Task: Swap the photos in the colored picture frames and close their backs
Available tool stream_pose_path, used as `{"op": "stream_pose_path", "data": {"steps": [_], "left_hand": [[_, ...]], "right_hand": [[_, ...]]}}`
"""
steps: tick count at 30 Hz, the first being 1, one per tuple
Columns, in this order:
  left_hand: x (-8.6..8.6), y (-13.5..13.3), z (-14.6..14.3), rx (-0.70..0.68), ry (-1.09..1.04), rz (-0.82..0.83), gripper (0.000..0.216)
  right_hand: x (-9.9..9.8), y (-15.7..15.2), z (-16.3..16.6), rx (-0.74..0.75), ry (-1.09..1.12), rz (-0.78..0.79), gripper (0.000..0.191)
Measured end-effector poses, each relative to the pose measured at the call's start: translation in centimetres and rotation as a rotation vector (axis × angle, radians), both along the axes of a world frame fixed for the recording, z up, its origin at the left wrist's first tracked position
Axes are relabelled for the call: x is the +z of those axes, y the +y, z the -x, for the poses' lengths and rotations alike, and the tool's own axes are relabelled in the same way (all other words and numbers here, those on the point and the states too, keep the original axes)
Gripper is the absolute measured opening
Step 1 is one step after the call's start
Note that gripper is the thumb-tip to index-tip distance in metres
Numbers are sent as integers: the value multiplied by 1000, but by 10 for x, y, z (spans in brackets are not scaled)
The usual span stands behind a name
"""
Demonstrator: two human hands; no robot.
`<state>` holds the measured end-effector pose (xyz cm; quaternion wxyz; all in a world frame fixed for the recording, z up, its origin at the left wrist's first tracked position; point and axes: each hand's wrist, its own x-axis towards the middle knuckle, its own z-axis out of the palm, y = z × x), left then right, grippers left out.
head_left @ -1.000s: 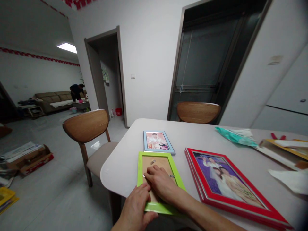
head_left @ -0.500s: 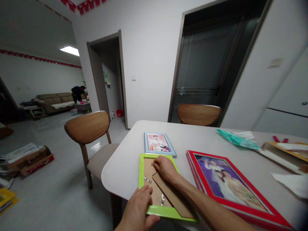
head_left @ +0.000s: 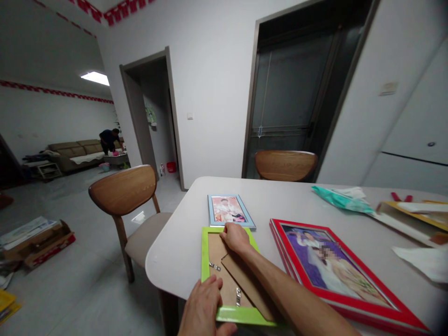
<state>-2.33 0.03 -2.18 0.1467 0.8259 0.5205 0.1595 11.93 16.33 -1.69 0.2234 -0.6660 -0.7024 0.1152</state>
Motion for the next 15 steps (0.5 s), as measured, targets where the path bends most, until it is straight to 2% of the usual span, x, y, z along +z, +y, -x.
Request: {"op": "stream_pose_path", "data": {"steps": [5, 9, 12, 15], "left_hand": [[-12, 5, -7, -62, 19, -70, 47], [-14, 7, -9, -61, -1, -109, 40], [0, 4, -2, -74, -116, -173, 34], [21, -2, -3, 24, -368, -193, 22]], "right_hand": [[14, -17, -8, 71, 157, -53, 22], [25, -41, -43, 116, 319, -93, 29], [27, -64, -68, -20, 754, -36, 34], [22, -94, -62, -95, 1266, 127, 36]]}}
